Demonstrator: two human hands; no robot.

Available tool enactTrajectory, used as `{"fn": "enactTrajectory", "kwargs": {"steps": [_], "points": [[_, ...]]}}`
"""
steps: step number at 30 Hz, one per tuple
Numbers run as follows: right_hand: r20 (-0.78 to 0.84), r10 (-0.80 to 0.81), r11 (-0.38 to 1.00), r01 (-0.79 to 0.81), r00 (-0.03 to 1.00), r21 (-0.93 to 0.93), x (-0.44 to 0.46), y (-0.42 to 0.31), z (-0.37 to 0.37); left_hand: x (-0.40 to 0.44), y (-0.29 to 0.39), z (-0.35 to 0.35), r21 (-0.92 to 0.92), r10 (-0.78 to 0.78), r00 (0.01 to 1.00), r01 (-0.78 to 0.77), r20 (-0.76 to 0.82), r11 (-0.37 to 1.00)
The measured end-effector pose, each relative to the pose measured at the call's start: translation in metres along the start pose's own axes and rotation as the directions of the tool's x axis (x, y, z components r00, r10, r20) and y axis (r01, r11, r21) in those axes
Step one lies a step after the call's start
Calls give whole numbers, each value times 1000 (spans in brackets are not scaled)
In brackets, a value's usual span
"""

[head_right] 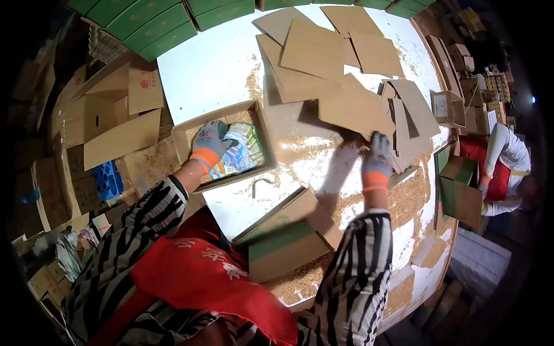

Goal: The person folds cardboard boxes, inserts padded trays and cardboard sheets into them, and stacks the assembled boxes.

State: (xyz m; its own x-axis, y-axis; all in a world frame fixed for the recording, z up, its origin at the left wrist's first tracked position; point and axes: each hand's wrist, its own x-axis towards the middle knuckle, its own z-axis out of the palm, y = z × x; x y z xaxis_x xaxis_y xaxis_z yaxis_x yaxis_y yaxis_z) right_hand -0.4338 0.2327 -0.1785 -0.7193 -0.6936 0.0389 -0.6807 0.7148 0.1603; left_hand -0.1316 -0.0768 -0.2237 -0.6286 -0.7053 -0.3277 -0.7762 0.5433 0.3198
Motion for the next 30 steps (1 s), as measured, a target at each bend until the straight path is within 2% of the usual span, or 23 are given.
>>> {"fn": "enactTrajectory", "kwargs": {"steps": [1,2,4,5,8,9,12,13,14,16,17,18,19,20,21,22,23,24,26,27,29,30], "points": [[-56,28,999,-27,998,17,-12,23,-9,2,-11,-1,-248,60,996,-43,64,968],[-113,59,998,-55,992,37,-25,43,-17,0,-14,-3,-298,65,996,-44,61,953],[-71,101,988,-92,992,121,-55,66,-42,-8,-15,-9,-393,82,995,-53,56,918],[-97,28,982,-9,995,186,-74,69,-53,-12,-16,-16,-349,34,995,0,92,937],[11,-51,998,51,999,42,-119,55,-106,-24,-28,-14,-242,38,999,-47,-39,969],[-35,-55,997,57,998,56,-135,55,-114,-31,-25,-27,-130,97,995,-94,21,987],[-47,-45,979,54,998,198,-191,56,-142,-53,-24,-40,-145,168,986,-166,3,975],[-41,-5,966,15,999,260,-210,53,-152,-61,-22,-44,-108,147,989,-147,-6,983],[-54,-2,971,14,999,237,-231,51,-163,-69,-23,-47,-102,181,980,-189,-87,977],[-136,108,877,-30,985,479,-280,61,-173,-92,-14,-55,-93,250,938,-278,-239,956],[-154,226,819,-102,962,564,-304,63,-177,-106,-6,-58,-143,307,891,-370,-333,918],[-142,371,711,-183,917,679,-329,62,-183,-138,35,-91,-234,295,932,-340,-210,911],[-165,455,670,-215,875,710,-350,59,-190,-169,61,-97,-289,454,800,-575,-391,765],[-182,532,627,-240,827,741,-370,55,-196,-203,103,-110,-439,596,618,-785,-513,436],[-170,594,599,-291,786,746,-391,53,-193,-225,124,-102,-295,742,525,-850,-416,436],[-154,656,563,-343,739,752,-412,48,-190,-244,141,-85,-147,875,251,-967,-415,208],[-168,658,603,-380,734,702,-419,30,-203,-269,153,-65,19,967,155,-987,-203,162],[-189,659,614,-375,728,694,-433,20,-199,-293,165,-45,148,999,49,-988,21,45],[-398,574,724,-215,716,656,-433,-17,-217,-301,163,-1,221,965,84,-975,250,27],[-425,507,785,-199,750,586,-441,-27,-219,-297,150,9,344,916,117,-939,384,-25],[-422,359,890,-169,833,423,-453,-45,-225,-300,132,-20,196,990,132,-973,51,120],[-460,236,934,-69,856,351,-453,-51,-224,-302,129,-34,-61,949,280,-960,-143,274]]}}
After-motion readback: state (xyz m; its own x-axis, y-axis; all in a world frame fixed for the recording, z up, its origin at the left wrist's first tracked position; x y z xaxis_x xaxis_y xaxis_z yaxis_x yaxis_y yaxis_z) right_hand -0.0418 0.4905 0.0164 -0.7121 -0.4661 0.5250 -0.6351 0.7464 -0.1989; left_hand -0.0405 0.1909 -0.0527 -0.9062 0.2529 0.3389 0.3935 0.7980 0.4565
